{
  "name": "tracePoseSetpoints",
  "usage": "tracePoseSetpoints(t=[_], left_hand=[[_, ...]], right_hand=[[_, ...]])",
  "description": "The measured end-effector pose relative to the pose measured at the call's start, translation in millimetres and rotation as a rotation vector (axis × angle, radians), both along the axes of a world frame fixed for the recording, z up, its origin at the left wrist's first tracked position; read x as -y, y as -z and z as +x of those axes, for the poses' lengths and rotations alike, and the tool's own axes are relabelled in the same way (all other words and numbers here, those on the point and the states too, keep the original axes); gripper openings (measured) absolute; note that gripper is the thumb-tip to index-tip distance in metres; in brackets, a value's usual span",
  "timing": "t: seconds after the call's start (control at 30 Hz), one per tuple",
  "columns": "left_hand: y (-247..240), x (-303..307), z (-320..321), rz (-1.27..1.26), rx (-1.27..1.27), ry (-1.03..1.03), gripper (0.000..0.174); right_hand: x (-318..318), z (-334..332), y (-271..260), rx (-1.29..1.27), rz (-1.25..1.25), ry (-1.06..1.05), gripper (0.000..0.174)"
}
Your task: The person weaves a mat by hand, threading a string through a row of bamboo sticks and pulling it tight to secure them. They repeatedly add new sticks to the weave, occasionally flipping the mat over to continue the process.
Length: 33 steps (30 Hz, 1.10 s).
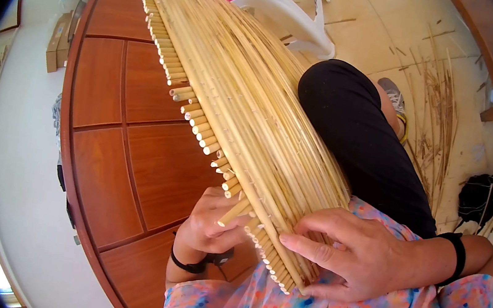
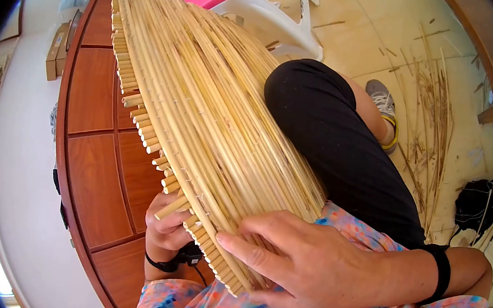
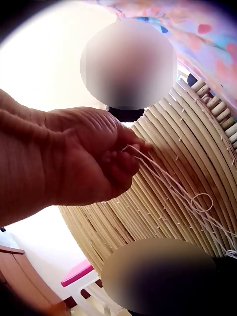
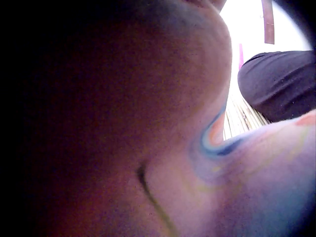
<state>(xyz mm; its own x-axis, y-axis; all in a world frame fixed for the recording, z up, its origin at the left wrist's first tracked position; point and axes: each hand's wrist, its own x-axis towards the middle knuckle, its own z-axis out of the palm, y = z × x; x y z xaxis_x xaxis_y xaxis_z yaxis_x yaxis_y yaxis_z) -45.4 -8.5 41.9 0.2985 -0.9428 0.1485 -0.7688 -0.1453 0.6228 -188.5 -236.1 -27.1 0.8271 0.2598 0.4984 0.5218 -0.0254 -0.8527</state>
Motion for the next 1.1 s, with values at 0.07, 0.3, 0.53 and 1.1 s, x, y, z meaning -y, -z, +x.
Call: tracePoseSetpoints(t=[0.07,0.3,0.53,1.1], left_hand=[[2.4,-0.5,3.8,-0.017,-0.063,0.020,0.017],[-2.9,11.2,-1.2,0.028,-0.112,-0.043,0.018],[-5.0,22.5,3.6,-0.046,-0.012,0.003,0.020],[1.4,7.2,16.6,-0.057,-0.157,0.114,0.018]], right_hand=[[-0.7,0.0,-4.3,-0.006,-0.017,0.018,0.084],[-17.3,-10.5,-22.7,0.138,-0.318,0.318,0.071],[-39.6,-23.9,-26.5,0.239,-0.650,0.583,0.055],[-51.6,-24.7,-23.3,0.229,-0.614,0.602,0.051]])
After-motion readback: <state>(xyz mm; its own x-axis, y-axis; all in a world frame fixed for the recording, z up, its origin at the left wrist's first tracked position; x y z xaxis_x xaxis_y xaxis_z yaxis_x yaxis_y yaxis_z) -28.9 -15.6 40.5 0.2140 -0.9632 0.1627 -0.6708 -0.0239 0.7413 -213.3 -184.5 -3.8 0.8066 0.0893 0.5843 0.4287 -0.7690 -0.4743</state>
